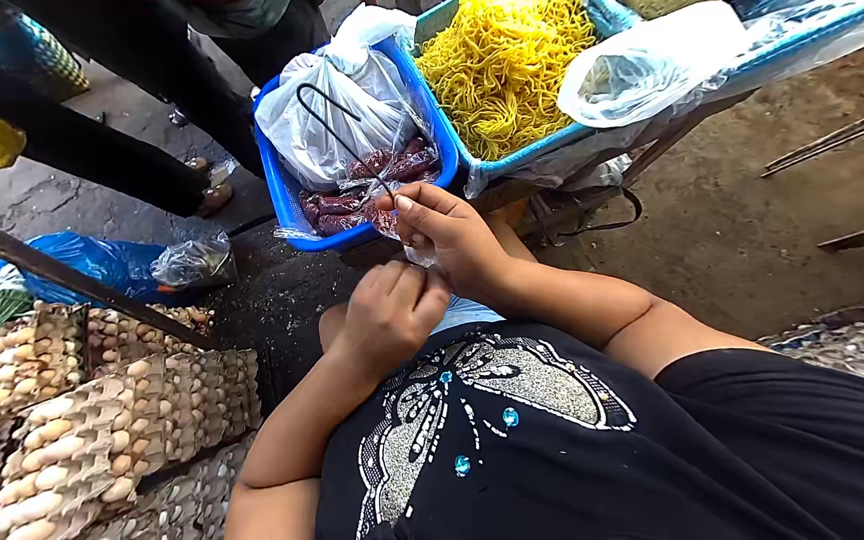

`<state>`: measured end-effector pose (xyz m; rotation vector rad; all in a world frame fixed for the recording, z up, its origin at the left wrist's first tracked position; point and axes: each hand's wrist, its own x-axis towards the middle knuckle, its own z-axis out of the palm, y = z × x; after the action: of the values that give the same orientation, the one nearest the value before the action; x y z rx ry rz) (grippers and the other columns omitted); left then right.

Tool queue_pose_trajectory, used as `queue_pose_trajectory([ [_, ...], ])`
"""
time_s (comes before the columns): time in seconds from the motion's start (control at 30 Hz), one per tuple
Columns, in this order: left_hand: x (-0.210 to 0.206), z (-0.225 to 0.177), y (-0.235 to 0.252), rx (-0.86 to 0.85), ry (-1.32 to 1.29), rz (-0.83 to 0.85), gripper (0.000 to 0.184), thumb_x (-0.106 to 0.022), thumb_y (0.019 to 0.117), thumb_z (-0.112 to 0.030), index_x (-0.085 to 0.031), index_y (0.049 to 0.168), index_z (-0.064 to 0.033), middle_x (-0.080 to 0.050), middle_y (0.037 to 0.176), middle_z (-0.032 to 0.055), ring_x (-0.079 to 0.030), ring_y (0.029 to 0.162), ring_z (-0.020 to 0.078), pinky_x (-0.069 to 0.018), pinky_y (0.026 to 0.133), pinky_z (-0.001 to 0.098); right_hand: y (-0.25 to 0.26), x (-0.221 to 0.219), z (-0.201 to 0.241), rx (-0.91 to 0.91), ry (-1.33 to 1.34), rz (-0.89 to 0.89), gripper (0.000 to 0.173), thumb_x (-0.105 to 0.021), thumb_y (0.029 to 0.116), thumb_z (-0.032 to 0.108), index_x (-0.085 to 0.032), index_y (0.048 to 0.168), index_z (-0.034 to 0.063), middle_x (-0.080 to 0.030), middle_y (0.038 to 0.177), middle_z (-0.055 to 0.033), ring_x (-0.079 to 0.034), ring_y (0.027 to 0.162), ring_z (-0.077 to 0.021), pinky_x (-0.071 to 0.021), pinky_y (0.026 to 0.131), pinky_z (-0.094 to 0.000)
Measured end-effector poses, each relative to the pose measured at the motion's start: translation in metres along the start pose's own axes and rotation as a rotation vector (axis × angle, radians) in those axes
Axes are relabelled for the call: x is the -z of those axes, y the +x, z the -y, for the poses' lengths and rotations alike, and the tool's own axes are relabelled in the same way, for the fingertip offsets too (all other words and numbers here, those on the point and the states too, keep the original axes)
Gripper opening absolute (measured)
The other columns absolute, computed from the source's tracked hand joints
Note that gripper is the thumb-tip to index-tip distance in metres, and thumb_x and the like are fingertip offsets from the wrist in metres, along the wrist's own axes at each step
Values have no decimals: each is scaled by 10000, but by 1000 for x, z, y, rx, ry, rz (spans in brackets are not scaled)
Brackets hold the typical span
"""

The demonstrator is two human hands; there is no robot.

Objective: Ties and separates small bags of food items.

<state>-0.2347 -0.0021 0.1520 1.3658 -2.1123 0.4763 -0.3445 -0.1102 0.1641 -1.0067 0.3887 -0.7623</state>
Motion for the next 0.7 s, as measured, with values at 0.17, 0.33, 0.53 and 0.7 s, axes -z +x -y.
queue_pose_trajectory([
  [0.17,-1,7,-6,174,-299,-113,154,-563,1040,-127,-683,1073,-35,-698,887,100,-678,811,189,-571,744,322,-1,4,9,98,102,120,219,-427,1067,114,-645,1071,95,-502,680,92,-467,595,-9,-419,586,-173],
  [0.33,10,31,-15,496,-522,-327,189,-565,1065,-184,-651,1201,-86,-690,1006,-32,-660,858,8,-577,770,204,-22,15,42,505,48,302,181,-476,1077,200,-648,1116,160,-596,850,77,-491,659,13,-430,592,-164],
  [0.53,17,24,-3,541,-724,-222,116,-657,1011,-180,-690,1115,-140,-673,1052,-88,-650,908,-4,-575,798,192,-12,11,31,403,41,188,207,-444,1074,135,-650,1087,117,-559,742,77,-493,627,-1,-435,596,-174],
  [0.7,13,13,8,540,-840,-111,134,-691,979,-131,-686,1085,-50,-668,1014,-12,-639,850,22,-565,747,187,-15,10,15,301,4,190,216,-452,1070,84,-660,1127,73,-594,791,64,-498,635,21,-437,590,-135],
])
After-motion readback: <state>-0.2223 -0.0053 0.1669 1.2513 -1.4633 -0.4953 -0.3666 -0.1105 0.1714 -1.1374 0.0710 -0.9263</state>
